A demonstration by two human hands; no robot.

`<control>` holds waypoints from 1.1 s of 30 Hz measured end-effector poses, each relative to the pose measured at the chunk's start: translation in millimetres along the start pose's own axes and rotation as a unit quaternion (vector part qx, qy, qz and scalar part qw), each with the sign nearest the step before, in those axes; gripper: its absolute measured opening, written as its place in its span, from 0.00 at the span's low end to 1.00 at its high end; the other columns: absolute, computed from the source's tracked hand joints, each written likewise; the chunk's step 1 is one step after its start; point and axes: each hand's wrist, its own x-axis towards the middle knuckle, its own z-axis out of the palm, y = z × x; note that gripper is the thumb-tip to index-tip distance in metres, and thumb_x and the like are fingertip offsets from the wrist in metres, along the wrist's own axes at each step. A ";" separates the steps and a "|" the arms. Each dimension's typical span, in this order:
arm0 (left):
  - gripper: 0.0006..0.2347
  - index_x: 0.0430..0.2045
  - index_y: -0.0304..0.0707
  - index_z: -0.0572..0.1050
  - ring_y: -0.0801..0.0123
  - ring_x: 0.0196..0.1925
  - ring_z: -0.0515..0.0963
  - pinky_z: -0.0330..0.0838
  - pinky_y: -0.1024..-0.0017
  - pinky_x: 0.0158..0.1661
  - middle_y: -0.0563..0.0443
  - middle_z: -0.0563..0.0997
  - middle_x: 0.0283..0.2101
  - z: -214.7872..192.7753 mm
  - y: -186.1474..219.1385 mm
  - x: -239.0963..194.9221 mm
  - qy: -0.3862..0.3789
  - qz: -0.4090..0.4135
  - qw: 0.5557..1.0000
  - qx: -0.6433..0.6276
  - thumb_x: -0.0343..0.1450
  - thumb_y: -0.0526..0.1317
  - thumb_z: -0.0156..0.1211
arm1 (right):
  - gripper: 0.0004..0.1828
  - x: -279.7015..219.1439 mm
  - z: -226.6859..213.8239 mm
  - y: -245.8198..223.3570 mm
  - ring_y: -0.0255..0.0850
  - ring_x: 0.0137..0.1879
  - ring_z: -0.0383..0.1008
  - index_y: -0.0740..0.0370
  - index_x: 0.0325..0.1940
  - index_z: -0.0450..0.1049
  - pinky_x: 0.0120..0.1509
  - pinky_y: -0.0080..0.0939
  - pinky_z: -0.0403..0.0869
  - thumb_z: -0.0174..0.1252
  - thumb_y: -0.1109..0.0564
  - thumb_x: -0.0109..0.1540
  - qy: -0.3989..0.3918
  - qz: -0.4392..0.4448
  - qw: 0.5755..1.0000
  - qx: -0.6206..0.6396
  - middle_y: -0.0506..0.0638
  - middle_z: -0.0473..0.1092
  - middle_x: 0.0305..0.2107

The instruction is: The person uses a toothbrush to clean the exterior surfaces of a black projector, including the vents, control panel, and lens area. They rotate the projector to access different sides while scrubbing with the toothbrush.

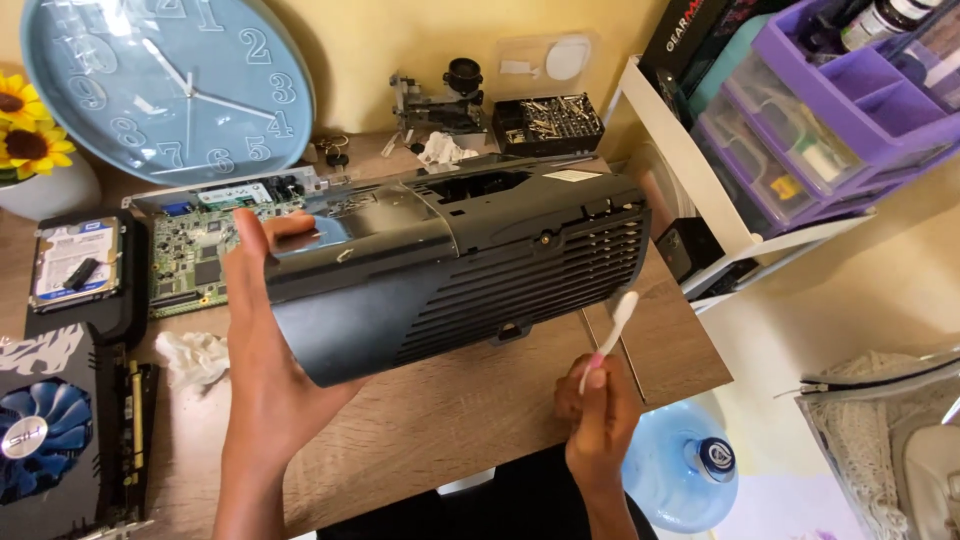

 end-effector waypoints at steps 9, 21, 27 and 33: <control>0.51 0.78 0.55 0.30 0.47 0.70 0.68 0.66 0.53 0.63 0.31 0.66 0.70 0.8 0.7 -3.4 0.001 -0.005 1.000 -0.001 0.69 0.41 0.71 | 0.19 5.9 9.1 -16.9 0.31 0.19 0.49 0.62 0.34 0.63 0.23 0.33 0.51 0.43 0.48 0.73 -0.002 -0.001 1.000 -0.017 0.45 0.53 0.18; 0.50 0.78 0.50 0.32 0.44 0.71 0.67 0.64 0.52 0.67 0.29 0.62 0.71 1.6 0.0 -6.6 -0.015 0.015 0.999 -0.026 0.69 0.47 0.70 | 0.20 -4.9 4.4 -10.7 0.31 0.24 0.61 0.59 0.30 0.71 0.29 0.31 0.62 0.46 0.47 0.70 -0.027 -0.012 0.986 -0.166 0.45 0.68 0.23; 0.53 0.78 0.57 0.30 0.44 0.73 0.68 0.69 0.53 0.65 0.30 0.62 0.70 1.6 1.3 -10.3 -0.010 0.003 0.999 -0.039 0.68 0.44 0.74 | 0.18 -0.2 8.2 -18.9 0.31 0.20 0.50 0.60 0.31 0.60 0.24 0.33 0.53 0.41 0.49 0.73 -0.091 -0.035 0.992 -0.083 0.45 0.54 0.18; 0.54 0.78 0.53 0.30 0.43 0.73 0.67 0.67 0.52 0.67 0.29 0.61 0.70 4.9 2.6 -12.3 0.001 0.016 1.000 -0.027 0.68 0.45 0.76 | 0.17 -7.3 9.9 -13.1 0.30 0.19 0.47 0.60 0.31 0.61 0.22 0.34 0.49 0.41 0.52 0.72 -0.054 -0.007 0.999 0.002 0.43 0.55 0.18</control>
